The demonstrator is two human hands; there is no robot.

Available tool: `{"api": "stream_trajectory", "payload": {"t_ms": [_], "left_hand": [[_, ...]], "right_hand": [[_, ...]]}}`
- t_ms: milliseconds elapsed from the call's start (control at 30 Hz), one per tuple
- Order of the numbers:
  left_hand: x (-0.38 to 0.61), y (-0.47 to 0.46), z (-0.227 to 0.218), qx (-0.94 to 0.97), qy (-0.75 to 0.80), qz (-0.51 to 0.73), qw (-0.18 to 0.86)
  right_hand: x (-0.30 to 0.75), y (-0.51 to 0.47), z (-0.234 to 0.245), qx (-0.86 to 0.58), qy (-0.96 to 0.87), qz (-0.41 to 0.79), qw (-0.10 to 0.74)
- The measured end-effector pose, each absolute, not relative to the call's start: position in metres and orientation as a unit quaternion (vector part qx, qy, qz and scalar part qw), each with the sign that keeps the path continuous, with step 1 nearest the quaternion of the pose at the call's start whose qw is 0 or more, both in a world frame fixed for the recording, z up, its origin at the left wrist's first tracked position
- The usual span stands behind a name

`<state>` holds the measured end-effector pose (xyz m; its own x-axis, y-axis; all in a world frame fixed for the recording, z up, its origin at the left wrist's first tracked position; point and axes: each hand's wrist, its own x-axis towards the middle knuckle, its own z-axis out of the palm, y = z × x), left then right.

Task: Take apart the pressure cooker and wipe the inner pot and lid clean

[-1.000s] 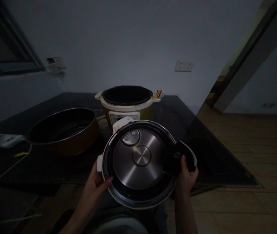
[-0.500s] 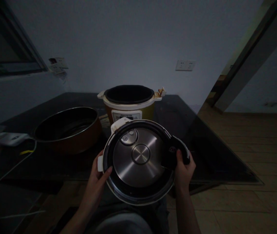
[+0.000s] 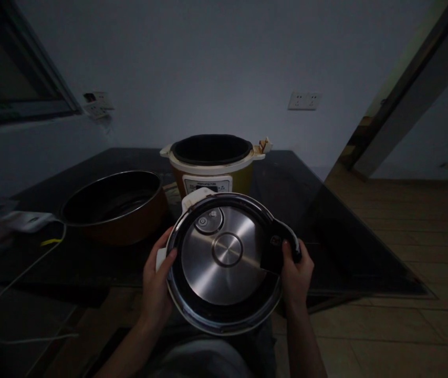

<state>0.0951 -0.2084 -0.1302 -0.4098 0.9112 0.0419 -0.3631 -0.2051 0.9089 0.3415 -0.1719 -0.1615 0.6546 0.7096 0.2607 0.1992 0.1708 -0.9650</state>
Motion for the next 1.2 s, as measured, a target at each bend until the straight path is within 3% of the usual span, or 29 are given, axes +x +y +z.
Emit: {"api": "stream_trajectory", "payload": {"t_ms": [233, 333, 467, 533, 633, 933, 1200], "left_hand": [[0.102, -0.209, -0.130, 0.280, 0.450, 0.725, 0.440], [0.104, -0.210, -0.129, 0.276, 0.450, 0.727, 0.438], [0.105, -0.211, -0.127, 0.275, 0.449, 0.726, 0.442], [0.105, -0.211, -0.128, 0.275, 0.454, 0.723, 0.443], [0.104, -0.211, -0.129, 0.281, 0.460, 0.717, 0.442], [0.101, -0.212, -0.131, 0.302, 0.463, 0.708, 0.440], [0.102, -0.212, -0.129, 0.294, 0.464, 0.710, 0.441]], "right_hand": [[0.342, -0.187, -0.139, -0.654, -0.336, -0.008, 0.678], [0.335, -0.196, -0.132, -0.618, -0.432, -0.074, 0.653], [0.311, -0.196, -0.139, -0.546, -0.680, 0.023, 0.489], [0.295, -0.196, -0.148, -0.553, -0.729, 0.063, 0.400], [0.276, -0.204, -0.159, -0.551, -0.760, 0.077, 0.336], [0.252, -0.231, -0.158, -0.463, -0.851, 0.107, 0.226], [0.257, -0.191, -0.158, -0.536, -0.788, 0.093, 0.289]]}}
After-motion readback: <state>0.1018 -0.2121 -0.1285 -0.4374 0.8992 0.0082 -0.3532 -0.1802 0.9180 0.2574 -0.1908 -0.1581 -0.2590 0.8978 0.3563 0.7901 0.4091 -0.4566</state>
